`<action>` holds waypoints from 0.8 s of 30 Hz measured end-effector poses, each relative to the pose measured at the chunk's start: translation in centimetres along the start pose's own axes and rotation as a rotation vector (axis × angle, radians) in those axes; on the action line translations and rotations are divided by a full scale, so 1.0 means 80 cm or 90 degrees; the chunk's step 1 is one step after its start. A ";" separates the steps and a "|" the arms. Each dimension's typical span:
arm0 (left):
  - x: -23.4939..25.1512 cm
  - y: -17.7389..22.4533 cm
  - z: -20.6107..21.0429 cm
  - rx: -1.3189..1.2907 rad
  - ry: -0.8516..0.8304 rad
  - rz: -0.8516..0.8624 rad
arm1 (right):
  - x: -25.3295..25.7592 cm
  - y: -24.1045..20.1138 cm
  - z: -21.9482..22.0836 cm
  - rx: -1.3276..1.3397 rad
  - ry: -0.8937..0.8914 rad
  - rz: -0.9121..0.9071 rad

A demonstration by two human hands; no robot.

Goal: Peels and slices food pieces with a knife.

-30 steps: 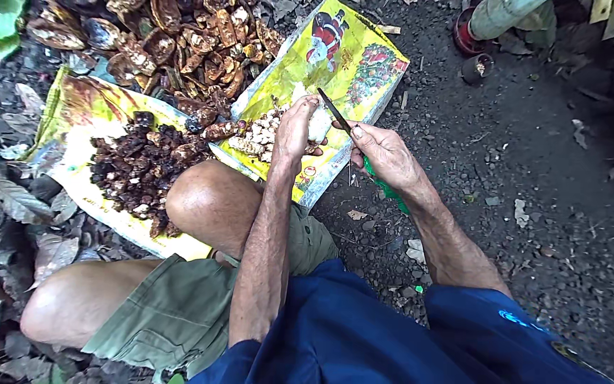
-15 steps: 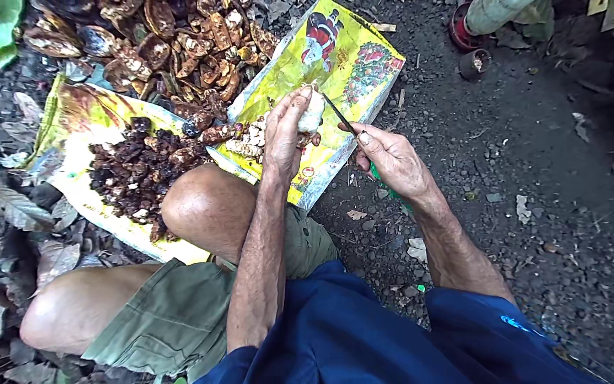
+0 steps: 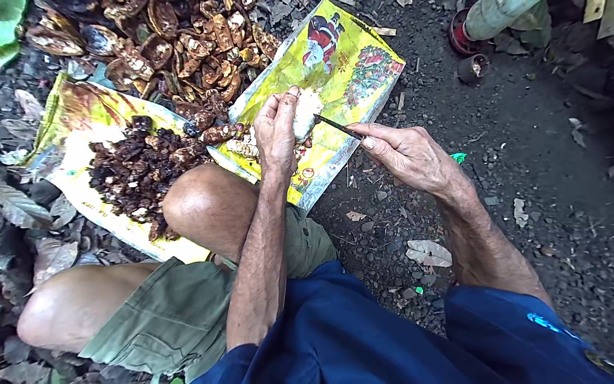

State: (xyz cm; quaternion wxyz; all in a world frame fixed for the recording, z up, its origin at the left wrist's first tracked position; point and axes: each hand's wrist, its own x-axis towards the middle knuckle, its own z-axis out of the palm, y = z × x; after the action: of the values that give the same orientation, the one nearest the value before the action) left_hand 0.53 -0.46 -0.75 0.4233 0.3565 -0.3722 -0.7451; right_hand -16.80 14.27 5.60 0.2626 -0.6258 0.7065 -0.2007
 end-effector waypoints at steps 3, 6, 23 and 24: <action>0.000 0.001 -0.001 -0.001 -0.002 0.023 | 0.003 0.003 -0.007 0.029 -0.026 -0.009; 0.000 0.000 -0.002 -0.005 -0.002 0.055 | 0.005 0.009 -0.008 0.119 -0.055 -0.001; 0.005 0.006 -0.011 0.002 -0.048 0.078 | 0.011 -0.020 0.020 -0.096 0.050 0.034; 0.004 0.008 -0.013 -0.010 -0.050 0.053 | 0.012 -0.018 0.024 -0.115 0.062 0.023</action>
State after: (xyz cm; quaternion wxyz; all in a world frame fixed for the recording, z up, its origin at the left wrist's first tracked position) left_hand 1.51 -1.25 -0.75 0.4417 0.3077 -0.3975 -0.7431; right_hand -14.56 13.19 4.90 0.1742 -0.6237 0.7447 -0.1615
